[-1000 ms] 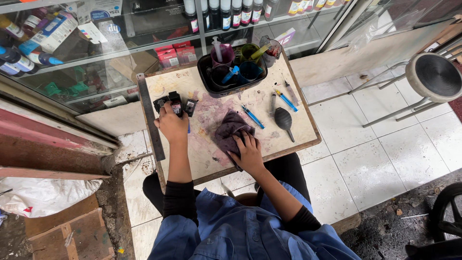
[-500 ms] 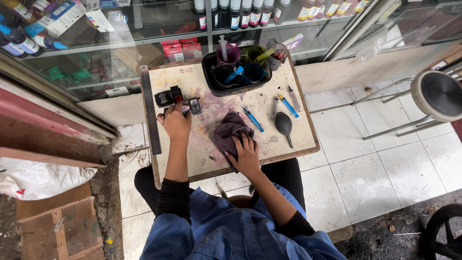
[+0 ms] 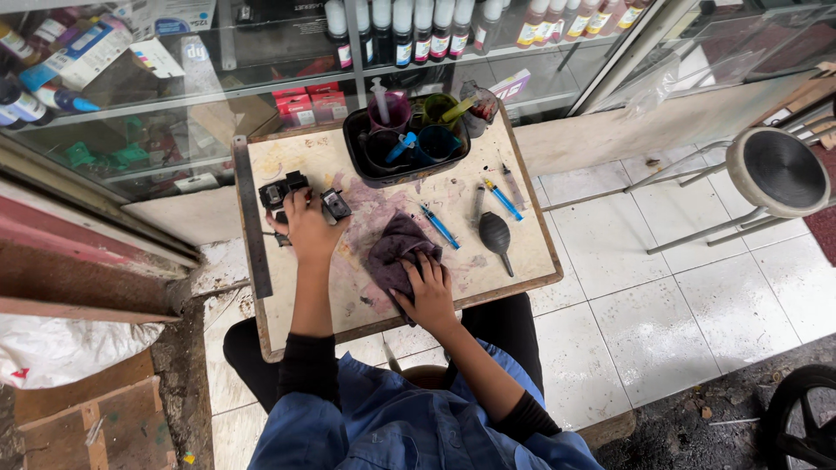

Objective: The person refills several printer ink cartridges using a syringe. They draw ink from containers in a black tray, inject it into the cartridges, and wipe the cartridges with a cloth. The process is repeated for multiple cartridges.

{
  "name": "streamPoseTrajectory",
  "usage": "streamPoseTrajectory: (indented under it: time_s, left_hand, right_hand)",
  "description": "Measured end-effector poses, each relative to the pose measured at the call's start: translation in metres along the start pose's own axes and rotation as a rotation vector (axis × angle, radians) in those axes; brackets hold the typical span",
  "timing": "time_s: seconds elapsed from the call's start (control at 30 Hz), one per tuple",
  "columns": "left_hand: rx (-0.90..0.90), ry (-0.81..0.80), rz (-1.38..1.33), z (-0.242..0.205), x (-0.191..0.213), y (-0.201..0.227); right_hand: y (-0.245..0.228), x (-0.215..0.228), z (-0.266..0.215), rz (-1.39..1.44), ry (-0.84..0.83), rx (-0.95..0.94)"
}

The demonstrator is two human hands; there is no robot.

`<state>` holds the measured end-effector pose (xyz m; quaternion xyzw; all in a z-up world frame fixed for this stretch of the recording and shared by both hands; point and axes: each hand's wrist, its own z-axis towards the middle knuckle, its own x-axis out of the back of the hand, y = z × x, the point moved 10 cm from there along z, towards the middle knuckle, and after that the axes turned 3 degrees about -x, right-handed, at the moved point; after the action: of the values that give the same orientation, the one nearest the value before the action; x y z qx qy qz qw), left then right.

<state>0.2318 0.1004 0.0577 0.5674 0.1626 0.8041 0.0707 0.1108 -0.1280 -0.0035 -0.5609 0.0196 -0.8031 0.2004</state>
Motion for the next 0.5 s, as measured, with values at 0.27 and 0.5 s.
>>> streamPoseTrajectory:
  time_s: [0.27, 0.5]
  left_hand:
    - [-0.023, 0.001, -1.208, -0.023, -0.005, 0.0]
    - [0.349, -0.026, -1.941, -0.067, -0.088, -0.023]
  right_hand:
    - [0.001, -0.002, -0.002, 0.048, -0.043, 0.0]
    - [0.017, 0.005, 0.004, 0.329, -0.242, -0.131]
